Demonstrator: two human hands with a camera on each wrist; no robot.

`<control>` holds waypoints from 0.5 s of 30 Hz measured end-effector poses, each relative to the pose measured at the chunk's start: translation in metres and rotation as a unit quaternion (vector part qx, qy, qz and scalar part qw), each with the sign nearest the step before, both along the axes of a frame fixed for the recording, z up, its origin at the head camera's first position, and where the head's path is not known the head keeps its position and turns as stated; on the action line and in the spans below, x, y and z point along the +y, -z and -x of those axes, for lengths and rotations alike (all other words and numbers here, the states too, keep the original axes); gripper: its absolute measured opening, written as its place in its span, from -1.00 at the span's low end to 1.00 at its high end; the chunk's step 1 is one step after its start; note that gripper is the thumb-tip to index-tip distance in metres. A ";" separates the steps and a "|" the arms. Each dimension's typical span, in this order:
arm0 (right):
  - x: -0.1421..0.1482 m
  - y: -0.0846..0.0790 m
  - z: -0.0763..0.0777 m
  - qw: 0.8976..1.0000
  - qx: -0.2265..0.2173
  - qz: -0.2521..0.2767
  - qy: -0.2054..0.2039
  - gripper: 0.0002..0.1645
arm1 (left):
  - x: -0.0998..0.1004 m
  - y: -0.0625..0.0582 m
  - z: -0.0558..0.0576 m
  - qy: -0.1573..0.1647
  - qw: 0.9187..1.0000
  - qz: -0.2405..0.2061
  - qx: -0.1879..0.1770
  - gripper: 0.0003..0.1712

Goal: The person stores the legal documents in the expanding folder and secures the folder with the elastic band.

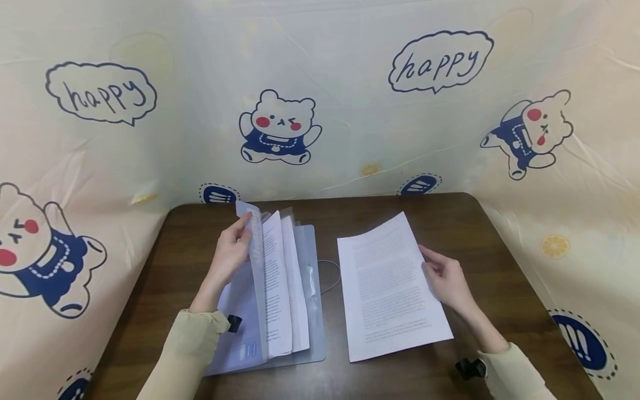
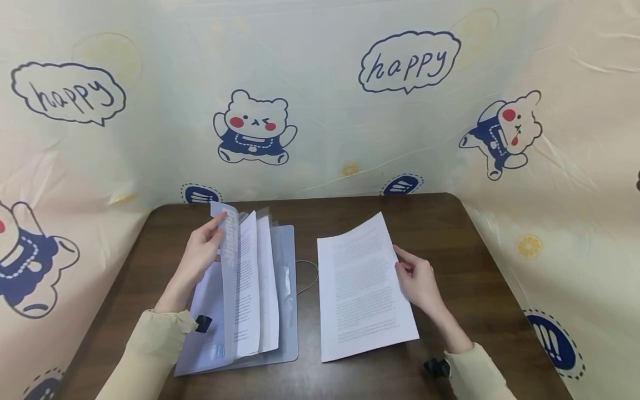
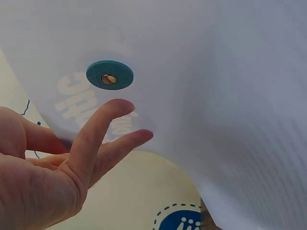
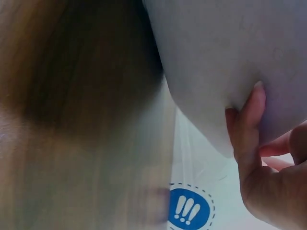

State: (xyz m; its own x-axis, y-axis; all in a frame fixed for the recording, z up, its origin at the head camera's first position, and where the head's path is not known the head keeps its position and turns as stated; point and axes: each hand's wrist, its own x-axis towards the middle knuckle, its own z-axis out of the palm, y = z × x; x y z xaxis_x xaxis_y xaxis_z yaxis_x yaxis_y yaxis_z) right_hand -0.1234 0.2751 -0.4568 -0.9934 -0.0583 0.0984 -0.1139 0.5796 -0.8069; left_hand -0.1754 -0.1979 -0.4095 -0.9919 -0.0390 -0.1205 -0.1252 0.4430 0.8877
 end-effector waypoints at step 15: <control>-0.012 -0.021 0.001 0.989 0.010 0.140 -0.048 -0.45 | 0.002 -0.002 -0.002 0.004 1.000 -0.003 -0.007 -0.32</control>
State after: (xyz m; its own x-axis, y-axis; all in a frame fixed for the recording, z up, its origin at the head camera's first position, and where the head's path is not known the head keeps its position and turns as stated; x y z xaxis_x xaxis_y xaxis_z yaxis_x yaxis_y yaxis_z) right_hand -0.1246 0.2630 -0.4362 -0.9824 -0.1204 0.1430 -0.1747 0.3193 -0.9314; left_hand -0.1730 -0.1962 -0.4077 -0.9904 -0.0309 -0.1346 -0.1344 0.4390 0.8884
